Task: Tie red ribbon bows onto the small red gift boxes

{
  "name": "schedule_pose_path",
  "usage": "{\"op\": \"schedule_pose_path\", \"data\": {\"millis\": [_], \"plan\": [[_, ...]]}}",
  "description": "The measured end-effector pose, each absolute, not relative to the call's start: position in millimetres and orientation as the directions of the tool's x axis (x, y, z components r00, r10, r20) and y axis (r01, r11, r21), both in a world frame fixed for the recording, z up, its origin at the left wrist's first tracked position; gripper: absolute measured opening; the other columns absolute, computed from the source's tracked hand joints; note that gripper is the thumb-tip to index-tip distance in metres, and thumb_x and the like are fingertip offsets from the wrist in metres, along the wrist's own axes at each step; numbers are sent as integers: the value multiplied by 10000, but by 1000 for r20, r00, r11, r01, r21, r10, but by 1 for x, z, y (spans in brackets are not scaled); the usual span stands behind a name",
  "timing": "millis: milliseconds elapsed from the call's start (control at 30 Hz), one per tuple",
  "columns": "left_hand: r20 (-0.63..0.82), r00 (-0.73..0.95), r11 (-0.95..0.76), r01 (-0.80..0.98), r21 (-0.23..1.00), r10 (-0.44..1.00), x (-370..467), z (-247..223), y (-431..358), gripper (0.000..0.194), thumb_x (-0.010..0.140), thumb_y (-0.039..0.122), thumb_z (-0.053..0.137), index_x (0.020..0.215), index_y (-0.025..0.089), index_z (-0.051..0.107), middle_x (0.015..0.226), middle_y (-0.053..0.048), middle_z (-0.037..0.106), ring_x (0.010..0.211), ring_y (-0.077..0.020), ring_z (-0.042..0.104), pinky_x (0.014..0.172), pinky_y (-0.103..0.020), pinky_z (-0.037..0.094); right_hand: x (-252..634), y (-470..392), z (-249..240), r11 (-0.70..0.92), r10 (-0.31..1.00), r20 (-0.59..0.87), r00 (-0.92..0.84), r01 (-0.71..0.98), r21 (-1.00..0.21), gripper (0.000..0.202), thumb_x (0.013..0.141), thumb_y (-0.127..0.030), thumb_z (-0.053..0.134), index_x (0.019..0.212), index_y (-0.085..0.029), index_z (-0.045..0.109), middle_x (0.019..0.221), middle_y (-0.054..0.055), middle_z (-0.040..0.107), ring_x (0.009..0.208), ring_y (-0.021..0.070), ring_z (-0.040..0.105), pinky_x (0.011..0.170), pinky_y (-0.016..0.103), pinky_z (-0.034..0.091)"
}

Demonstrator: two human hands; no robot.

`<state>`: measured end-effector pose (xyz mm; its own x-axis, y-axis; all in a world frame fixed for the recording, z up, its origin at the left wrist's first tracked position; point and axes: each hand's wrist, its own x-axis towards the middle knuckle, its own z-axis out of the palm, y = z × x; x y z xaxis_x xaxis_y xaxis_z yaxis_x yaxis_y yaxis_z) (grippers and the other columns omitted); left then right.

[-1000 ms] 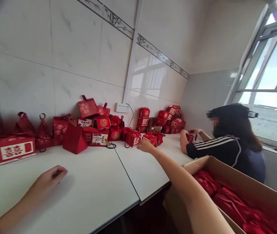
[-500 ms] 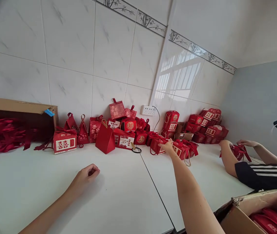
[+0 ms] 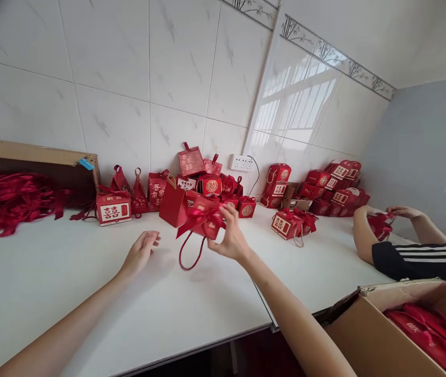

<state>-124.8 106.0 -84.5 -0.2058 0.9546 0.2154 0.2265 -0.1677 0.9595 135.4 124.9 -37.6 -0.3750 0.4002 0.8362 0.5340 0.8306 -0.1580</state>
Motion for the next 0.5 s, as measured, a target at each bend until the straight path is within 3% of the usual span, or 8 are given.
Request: {"op": "schedule_pose_path", "data": {"millis": [67,167,267,367,433,500], "plan": [[289,-207,-266,133,955,935,-130,-82,105,564,750,638,358,1068,202,523,1202,-111,559,1103,-255,529,814,-354,465,109,121,-45,887,361,797,-484,442,-134,888,628,-189,619,1375,-248,143,1343,157,247,1310,319,259,943,497,457],[400,-106,-395,67,916,911,-133,-78,99,666,735,660,434,1238,223,429,1406,-115,393,1306,-284,352,974,-396,395,81,119,-58,909,395,743,-540,346,-233,921,603,-158,603,1392,-244,136,1365,162,257,1329,336,247,1000,530,392],[412,33,-413,51,909,911,-130,-74,92,689,715,572,572,1273,219,373,1397,-126,393,1298,-290,366,1013,-398,376,73,114,-68,908,420,724,-547,257,-332,910,629,-158,613,1405,-262,149,1413,145,235,1362,324,208,1047,527,339],[433,56,-435,57,898,900,-124,-73,89,642,715,463,632,1235,213,351,1335,-122,436,1269,-263,403,1040,-385,360,76,105,-70,873,448,698,-559,105,-476,860,710,-266,636,1410,-300,136,1450,118,205,1371,296,207,1051,512,341],[454,49,-457,72,887,889,-121,-74,89,628,707,419,653,1214,218,340,1323,-119,437,1270,-256,401,1051,-387,352,76,97,-68,782,538,690,-485,-19,-623,755,786,-396,592,1394,-322,151,1426,107,267,1347,271,270,1016,494,389],[464,73,-469,65,881,883,-120,-74,87,647,701,390,669,1221,236,317,1374,-119,383,1258,-256,415,1023,-386,389,72,91,-64,665,683,645,-343,-75,-744,549,842,-485,508,1319,-311,299,1319,97,410,1271,253,385,942,459,461]]}}
